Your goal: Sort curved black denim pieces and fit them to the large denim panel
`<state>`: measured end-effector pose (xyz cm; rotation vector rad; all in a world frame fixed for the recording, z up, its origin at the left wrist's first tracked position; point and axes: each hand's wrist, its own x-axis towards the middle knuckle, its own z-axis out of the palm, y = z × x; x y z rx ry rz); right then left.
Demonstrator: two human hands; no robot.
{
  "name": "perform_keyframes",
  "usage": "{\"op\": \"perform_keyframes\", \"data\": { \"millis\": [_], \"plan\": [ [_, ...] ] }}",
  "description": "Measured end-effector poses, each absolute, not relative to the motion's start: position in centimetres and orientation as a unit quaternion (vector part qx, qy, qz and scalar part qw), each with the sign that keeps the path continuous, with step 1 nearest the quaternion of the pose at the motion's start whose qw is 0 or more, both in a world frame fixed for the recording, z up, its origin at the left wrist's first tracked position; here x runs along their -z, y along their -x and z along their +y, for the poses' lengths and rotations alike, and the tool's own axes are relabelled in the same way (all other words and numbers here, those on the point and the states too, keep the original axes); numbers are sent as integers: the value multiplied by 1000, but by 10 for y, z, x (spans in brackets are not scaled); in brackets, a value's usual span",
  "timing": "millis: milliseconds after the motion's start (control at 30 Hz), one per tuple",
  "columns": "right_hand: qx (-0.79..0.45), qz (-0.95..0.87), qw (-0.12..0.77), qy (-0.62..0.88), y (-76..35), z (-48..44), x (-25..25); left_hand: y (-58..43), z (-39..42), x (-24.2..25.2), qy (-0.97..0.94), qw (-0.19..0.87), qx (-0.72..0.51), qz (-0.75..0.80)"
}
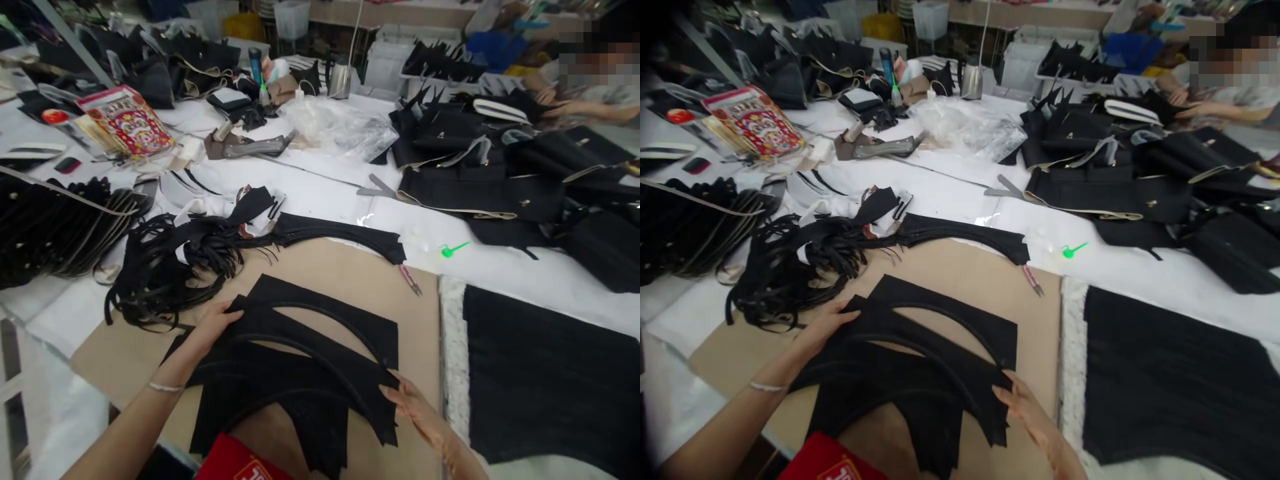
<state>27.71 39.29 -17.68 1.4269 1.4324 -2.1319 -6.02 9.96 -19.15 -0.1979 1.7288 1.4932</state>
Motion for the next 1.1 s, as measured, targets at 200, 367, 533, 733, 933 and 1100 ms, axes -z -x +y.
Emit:
{"op": "perform_keyframes", "data": {
  "millis": [200, 367, 533, 733, 933, 1100],
  "plan": [
    [742, 511, 90, -423, -288, 388, 174, 52, 104, 205, 76, 462, -577, 670],
    [759, 515, 130, -376, -301, 389, 174, 50, 111, 215, 83, 457, -589, 661],
    [748, 474, 35, -462, -313, 397, 176, 53, 119, 208, 67, 444, -565, 692],
    [724, 489, -55, -482, -301, 411, 160, 60, 129, 201, 27, 364, -574, 733],
    [664, 589, -75, -454, -271, 420, 178, 83, 137, 224, 22, 338, -598, 727],
    [504, 693, -29, -515, -257, 425, 204, 93, 145, 251, -18, 294, -515, 805]
  ]
}}
